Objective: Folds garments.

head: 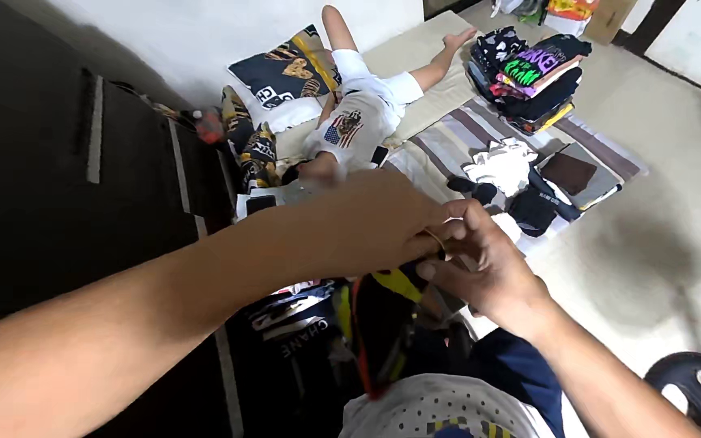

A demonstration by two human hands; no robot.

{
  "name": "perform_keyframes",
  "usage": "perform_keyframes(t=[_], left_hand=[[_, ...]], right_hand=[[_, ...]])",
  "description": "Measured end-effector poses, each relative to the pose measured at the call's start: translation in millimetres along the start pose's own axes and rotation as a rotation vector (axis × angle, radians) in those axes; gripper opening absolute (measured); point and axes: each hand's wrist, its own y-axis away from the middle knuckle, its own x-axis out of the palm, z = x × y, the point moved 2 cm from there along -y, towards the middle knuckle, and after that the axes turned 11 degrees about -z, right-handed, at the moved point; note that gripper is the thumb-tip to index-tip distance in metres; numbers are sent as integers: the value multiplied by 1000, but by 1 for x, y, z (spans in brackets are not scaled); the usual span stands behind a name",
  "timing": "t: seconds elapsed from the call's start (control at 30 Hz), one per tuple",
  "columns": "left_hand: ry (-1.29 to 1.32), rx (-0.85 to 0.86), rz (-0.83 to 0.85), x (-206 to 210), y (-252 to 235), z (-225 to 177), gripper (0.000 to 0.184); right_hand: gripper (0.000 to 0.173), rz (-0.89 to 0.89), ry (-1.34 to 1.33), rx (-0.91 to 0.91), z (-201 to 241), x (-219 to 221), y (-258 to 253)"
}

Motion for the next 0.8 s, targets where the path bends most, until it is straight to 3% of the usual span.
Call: perform_keyframes(t=[0.1, 0.17, 0.2, 0.23, 0.37, 0.47, 0.6, 0.7, 0.8], left_hand=[[-141, -27, -104, -17, 1, -6, 23], [-132, -16, -122, -30, 1, -4, 26], [-96, -8, -122, -37, 2, 0, 28], [-51, -9, -126, -45, 5, 5, 29], [76, 47, -284, -55, 27, 41, 33], [104, 152, -313, -38, 45, 56, 38], [-184, 299, -344, 1, 56, 73, 42], [-311, 159, -315, 16, 61, 95, 30], [-293, -149, -330, 17, 59, 111, 19]], right_hand=[[29, 97, -282, 119, 0, 12, 4], [14, 188, -207, 93, -2, 8, 11], [8, 247, -127, 52, -2, 2, 16], [12, 292, -24, -27, -4, -6, 22], [43, 295, 782, -472, -13, -52, 47], [35, 231, 1217, -617, -24, -84, 43], [24, 158, 1390, -762, -21, -118, 17], [27, 72, 1360, -819, -11, -128, -7], [26, -120, 1331, -822, -11, -125, -26]])
